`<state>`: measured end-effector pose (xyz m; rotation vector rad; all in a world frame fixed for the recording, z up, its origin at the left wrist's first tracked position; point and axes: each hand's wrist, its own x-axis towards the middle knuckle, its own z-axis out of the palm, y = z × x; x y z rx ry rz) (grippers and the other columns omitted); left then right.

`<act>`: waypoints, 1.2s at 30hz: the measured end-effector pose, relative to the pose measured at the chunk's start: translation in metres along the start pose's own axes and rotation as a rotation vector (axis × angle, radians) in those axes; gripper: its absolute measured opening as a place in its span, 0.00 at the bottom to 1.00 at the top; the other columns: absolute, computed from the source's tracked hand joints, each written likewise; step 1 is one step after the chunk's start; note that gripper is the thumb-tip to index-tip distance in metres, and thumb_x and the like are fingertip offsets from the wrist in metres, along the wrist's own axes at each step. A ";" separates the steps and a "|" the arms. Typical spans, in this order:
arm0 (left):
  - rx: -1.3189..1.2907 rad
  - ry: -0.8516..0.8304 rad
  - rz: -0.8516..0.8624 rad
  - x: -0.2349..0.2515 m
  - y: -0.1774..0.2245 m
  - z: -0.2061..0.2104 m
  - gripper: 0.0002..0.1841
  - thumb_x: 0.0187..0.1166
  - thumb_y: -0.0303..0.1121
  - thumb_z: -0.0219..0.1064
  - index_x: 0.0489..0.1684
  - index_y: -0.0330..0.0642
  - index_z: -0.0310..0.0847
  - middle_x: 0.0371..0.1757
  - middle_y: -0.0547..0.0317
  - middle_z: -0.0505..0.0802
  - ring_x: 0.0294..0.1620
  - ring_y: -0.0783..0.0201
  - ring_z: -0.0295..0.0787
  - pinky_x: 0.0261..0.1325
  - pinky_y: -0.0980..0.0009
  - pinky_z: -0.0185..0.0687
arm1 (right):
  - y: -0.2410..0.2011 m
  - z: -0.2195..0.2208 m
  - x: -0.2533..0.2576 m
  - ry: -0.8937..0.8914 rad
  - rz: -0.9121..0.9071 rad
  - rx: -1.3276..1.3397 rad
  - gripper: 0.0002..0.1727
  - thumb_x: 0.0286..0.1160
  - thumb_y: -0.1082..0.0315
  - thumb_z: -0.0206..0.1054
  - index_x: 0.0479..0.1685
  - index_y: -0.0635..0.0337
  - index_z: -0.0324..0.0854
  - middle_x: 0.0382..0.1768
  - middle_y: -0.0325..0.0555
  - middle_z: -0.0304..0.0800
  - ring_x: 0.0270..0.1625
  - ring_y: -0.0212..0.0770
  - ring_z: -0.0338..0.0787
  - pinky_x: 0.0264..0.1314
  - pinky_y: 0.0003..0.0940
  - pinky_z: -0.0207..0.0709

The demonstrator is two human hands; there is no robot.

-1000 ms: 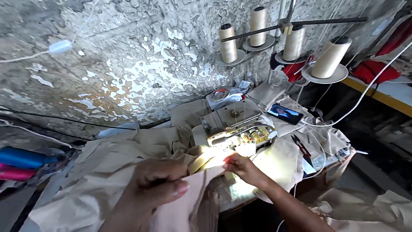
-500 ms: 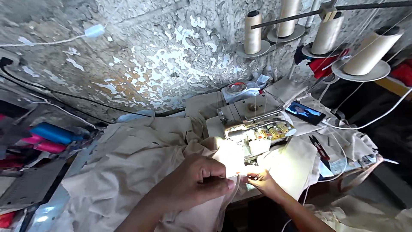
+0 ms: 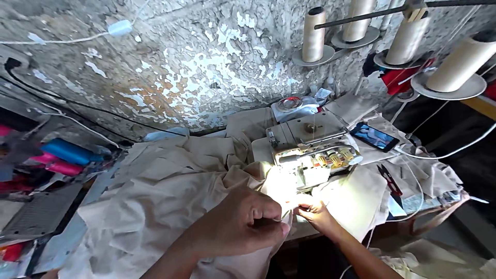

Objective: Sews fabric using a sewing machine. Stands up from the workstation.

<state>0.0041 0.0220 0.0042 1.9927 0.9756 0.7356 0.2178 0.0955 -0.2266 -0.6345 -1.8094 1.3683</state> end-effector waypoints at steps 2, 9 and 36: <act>0.029 -0.015 0.024 0.000 0.001 0.001 0.18 0.81 0.35 0.63 0.16 0.41 0.72 0.15 0.70 0.70 0.18 0.85 0.62 0.22 0.89 0.53 | 0.000 -0.001 0.003 0.007 0.006 0.017 0.07 0.70 0.74 0.70 0.39 0.66 0.94 0.47 0.44 0.96 0.52 0.22 0.91 0.61 0.19 0.82; 0.107 0.004 -0.006 0.001 0.001 0.007 0.16 0.79 0.34 0.64 0.17 0.40 0.75 0.15 0.68 0.71 0.18 0.83 0.63 0.22 0.87 0.54 | 0.002 -0.006 0.015 -0.035 -0.005 0.118 0.08 0.70 0.75 0.70 0.41 0.68 0.93 0.48 0.43 0.95 0.51 0.18 0.89 0.60 0.17 0.81; 0.494 -0.063 -0.342 0.018 -0.037 0.024 0.23 0.83 0.40 0.60 0.15 0.36 0.78 0.14 0.55 0.75 0.18 0.58 0.72 0.26 0.59 0.63 | -0.002 -0.008 0.012 -0.124 0.070 0.193 0.06 0.68 0.79 0.69 0.37 0.71 0.91 0.43 0.41 0.93 0.49 0.16 0.85 0.58 0.14 0.78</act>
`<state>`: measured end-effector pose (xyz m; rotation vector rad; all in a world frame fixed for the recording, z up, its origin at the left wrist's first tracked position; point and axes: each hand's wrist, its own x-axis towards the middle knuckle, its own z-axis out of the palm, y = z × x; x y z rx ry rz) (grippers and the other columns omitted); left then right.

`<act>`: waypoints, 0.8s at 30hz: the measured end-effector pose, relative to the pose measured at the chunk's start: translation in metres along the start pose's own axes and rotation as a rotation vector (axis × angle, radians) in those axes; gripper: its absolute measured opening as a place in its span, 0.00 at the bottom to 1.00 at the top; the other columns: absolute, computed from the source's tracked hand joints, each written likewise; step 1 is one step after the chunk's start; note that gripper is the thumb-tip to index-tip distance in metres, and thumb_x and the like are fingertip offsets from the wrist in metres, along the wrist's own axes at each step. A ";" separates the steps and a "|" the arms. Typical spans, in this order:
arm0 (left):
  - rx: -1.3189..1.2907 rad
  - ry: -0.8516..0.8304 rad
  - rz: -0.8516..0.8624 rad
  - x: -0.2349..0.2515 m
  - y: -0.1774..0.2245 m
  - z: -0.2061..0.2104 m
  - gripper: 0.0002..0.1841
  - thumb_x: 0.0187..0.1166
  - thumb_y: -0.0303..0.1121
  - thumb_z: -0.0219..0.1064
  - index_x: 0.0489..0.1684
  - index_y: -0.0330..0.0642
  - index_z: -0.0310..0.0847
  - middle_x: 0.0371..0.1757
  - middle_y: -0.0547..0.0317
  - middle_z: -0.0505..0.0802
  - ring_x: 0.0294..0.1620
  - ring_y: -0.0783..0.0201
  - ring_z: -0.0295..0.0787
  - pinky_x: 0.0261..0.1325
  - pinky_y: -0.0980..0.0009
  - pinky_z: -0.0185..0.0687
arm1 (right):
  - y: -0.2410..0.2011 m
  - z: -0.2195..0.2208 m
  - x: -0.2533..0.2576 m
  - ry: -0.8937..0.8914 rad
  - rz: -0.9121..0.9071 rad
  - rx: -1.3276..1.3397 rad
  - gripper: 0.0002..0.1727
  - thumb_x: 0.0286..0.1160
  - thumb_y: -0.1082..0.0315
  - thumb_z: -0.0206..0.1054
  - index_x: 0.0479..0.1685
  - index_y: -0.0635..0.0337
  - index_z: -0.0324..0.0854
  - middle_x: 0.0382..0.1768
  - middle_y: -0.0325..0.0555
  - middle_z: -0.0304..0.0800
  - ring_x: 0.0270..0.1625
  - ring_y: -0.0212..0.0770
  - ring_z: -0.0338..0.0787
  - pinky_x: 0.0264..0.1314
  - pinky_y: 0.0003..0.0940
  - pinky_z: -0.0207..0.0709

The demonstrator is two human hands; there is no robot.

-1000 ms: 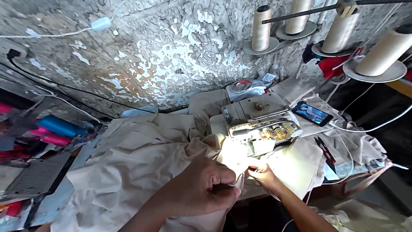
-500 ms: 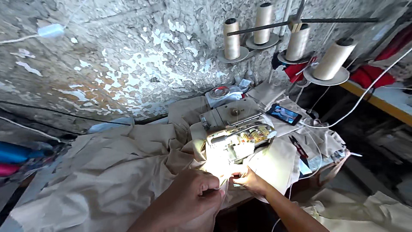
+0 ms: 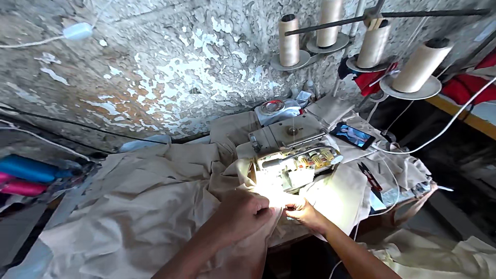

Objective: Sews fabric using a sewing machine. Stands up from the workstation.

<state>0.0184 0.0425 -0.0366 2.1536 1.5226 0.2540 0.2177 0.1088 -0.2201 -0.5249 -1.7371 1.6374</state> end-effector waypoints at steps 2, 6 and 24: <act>0.020 0.021 0.015 0.002 -0.002 0.004 0.22 0.83 0.39 0.60 0.14 0.36 0.77 0.14 0.53 0.75 0.18 0.56 0.73 0.26 0.58 0.64 | 0.001 0.000 0.000 0.004 0.015 -0.001 0.06 0.68 0.79 0.69 0.37 0.71 0.91 0.44 0.42 0.93 0.50 0.16 0.86 0.60 0.15 0.79; 0.036 0.017 0.044 0.008 -0.010 0.009 0.22 0.83 0.39 0.60 0.15 0.36 0.78 0.13 0.52 0.76 0.18 0.55 0.74 0.25 0.57 0.64 | 0.000 0.000 0.002 -0.005 0.040 0.046 0.06 0.67 0.78 0.71 0.40 0.68 0.91 0.45 0.38 0.94 0.51 0.17 0.87 0.61 0.17 0.81; 0.033 -0.112 -0.238 0.035 -0.030 -0.020 0.15 0.84 0.37 0.64 0.30 0.33 0.84 0.25 0.49 0.83 0.31 0.52 0.80 0.38 0.51 0.71 | -0.002 -0.007 0.026 0.004 0.015 -0.130 0.12 0.79 0.68 0.66 0.42 0.69 0.91 0.41 0.44 0.93 0.43 0.21 0.85 0.53 0.20 0.78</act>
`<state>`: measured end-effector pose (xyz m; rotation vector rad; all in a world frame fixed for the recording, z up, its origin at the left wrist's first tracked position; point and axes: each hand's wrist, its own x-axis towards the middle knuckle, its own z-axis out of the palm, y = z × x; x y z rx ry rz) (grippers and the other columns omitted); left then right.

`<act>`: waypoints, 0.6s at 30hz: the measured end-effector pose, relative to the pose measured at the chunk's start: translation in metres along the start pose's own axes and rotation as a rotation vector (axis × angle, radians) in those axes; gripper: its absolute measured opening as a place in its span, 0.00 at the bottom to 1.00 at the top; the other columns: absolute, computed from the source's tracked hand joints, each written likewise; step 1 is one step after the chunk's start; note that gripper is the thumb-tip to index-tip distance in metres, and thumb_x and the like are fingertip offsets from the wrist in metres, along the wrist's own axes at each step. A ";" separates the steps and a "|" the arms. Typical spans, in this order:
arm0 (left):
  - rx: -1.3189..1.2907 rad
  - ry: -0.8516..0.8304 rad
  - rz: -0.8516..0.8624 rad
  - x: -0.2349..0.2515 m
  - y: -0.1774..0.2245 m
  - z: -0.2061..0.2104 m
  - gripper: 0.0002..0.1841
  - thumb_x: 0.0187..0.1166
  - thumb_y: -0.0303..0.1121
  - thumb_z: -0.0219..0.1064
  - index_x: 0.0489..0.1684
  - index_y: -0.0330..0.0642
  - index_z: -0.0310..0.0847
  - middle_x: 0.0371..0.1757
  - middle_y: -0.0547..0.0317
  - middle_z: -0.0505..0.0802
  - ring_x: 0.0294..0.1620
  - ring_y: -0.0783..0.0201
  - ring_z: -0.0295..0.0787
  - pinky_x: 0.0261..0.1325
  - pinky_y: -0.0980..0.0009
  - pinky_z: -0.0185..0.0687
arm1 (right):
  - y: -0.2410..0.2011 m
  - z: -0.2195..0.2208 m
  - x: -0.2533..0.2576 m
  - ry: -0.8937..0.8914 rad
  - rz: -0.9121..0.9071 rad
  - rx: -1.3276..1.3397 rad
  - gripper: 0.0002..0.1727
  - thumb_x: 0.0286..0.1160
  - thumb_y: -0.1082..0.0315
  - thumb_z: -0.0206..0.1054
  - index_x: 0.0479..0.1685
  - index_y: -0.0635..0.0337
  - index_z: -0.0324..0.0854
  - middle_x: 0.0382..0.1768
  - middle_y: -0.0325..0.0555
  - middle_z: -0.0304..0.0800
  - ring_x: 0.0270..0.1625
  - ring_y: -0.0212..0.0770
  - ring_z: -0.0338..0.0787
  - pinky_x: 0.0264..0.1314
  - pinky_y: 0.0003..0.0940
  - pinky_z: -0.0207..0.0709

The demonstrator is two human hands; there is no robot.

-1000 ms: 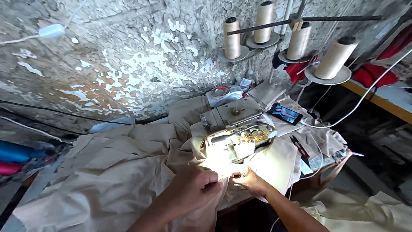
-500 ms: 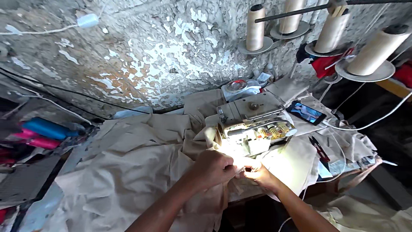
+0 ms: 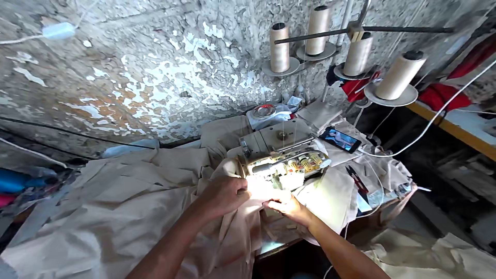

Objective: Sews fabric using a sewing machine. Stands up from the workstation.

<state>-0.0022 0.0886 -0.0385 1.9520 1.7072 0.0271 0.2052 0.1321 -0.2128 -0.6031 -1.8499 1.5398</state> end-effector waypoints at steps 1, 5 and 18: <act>-0.044 -0.012 0.015 0.000 -0.001 -0.001 0.15 0.84 0.36 0.64 0.30 0.34 0.84 0.24 0.52 0.82 0.29 0.57 0.77 0.37 0.55 0.70 | 0.000 0.000 0.001 -0.004 0.013 -0.011 0.12 0.79 0.68 0.66 0.43 0.69 0.92 0.42 0.46 0.94 0.45 0.23 0.87 0.55 0.23 0.79; -0.083 -0.138 0.168 -0.004 0.007 0.002 0.18 0.86 0.38 0.60 0.29 0.32 0.83 0.22 0.53 0.80 0.26 0.59 0.74 0.33 0.58 0.68 | 0.002 -0.001 0.003 -0.002 0.031 -0.002 0.12 0.79 0.68 0.66 0.43 0.68 0.91 0.42 0.43 0.93 0.44 0.20 0.85 0.53 0.20 0.78; -0.051 -0.041 0.081 -0.009 0.010 -0.004 0.20 0.85 0.45 0.65 0.30 0.36 0.87 0.24 0.55 0.84 0.30 0.60 0.79 0.38 0.57 0.72 | -0.013 0.003 -0.008 0.162 0.027 -0.189 0.09 0.73 0.71 0.71 0.41 0.69 0.94 0.45 0.53 0.96 0.50 0.34 0.93 0.62 0.31 0.84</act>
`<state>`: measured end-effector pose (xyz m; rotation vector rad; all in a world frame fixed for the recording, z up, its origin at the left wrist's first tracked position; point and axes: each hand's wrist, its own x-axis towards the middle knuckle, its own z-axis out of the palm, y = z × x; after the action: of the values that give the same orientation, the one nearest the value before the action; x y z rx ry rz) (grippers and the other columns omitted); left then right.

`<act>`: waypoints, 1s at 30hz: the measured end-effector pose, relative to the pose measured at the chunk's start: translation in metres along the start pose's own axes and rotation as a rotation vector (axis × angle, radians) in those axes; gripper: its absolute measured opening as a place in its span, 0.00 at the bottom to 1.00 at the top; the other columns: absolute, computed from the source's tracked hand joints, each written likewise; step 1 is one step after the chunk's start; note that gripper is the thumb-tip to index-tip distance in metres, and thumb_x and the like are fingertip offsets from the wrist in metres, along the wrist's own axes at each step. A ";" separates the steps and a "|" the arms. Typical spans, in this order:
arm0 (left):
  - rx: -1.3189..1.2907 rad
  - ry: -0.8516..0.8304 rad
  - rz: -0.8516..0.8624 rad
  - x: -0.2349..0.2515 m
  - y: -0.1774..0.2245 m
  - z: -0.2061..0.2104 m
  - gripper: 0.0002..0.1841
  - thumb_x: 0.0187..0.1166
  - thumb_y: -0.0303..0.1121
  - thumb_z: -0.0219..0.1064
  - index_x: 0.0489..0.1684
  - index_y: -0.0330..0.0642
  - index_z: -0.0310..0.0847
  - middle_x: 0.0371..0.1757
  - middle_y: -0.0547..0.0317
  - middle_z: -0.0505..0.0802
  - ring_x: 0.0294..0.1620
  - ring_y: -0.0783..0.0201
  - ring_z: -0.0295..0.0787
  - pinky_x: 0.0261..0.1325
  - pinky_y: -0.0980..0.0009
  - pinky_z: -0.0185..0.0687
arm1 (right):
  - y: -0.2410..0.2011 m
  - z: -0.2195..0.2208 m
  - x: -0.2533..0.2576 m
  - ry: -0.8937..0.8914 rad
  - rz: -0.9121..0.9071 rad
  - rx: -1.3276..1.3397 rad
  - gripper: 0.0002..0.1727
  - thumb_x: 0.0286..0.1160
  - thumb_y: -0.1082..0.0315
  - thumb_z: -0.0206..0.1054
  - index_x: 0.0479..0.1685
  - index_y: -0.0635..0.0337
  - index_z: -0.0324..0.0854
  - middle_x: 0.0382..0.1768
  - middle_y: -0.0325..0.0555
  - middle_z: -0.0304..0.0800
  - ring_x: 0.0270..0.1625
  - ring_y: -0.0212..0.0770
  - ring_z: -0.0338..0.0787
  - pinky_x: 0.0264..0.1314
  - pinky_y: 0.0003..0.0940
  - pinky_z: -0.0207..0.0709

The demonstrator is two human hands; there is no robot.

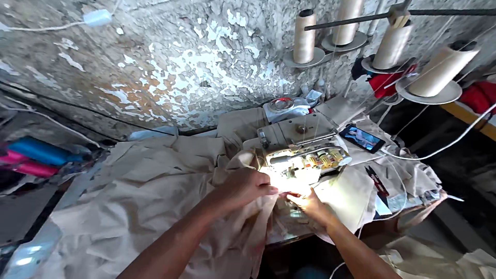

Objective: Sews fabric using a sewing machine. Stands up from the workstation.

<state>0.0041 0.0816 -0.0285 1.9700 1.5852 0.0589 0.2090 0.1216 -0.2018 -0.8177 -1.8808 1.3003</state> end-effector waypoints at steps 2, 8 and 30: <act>-0.114 -0.075 0.005 0.002 0.002 0.004 0.21 0.86 0.44 0.64 0.27 0.36 0.83 0.22 0.62 0.78 0.26 0.68 0.71 0.35 0.65 0.66 | 0.002 0.000 0.001 0.010 -0.048 -0.040 0.09 0.71 0.72 0.72 0.39 0.69 0.94 0.44 0.53 0.96 0.50 0.37 0.94 0.62 0.34 0.84; 0.071 -0.053 -0.127 -0.005 0.014 -0.004 0.15 0.84 0.42 0.67 0.40 0.38 0.90 0.32 0.51 0.91 0.37 0.54 0.87 0.45 0.51 0.77 | 0.013 0.006 -0.005 0.068 -0.159 -0.100 0.08 0.70 0.71 0.73 0.40 0.67 0.95 0.45 0.55 0.97 0.51 0.44 0.95 0.62 0.40 0.86; -0.198 0.065 -0.214 -0.005 0.016 0.006 0.11 0.83 0.39 0.69 0.41 0.39 0.89 0.31 0.61 0.86 0.33 0.68 0.76 0.42 0.65 0.71 | 0.008 0.006 0.016 0.161 -0.372 -0.586 0.09 0.73 0.68 0.71 0.36 0.65 0.93 0.38 0.60 0.95 0.45 0.62 0.96 0.47 0.63 0.87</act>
<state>0.0189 0.0726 -0.0237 1.6547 1.7523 0.1882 0.1960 0.1341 -0.2074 -0.7726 -2.1755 0.4418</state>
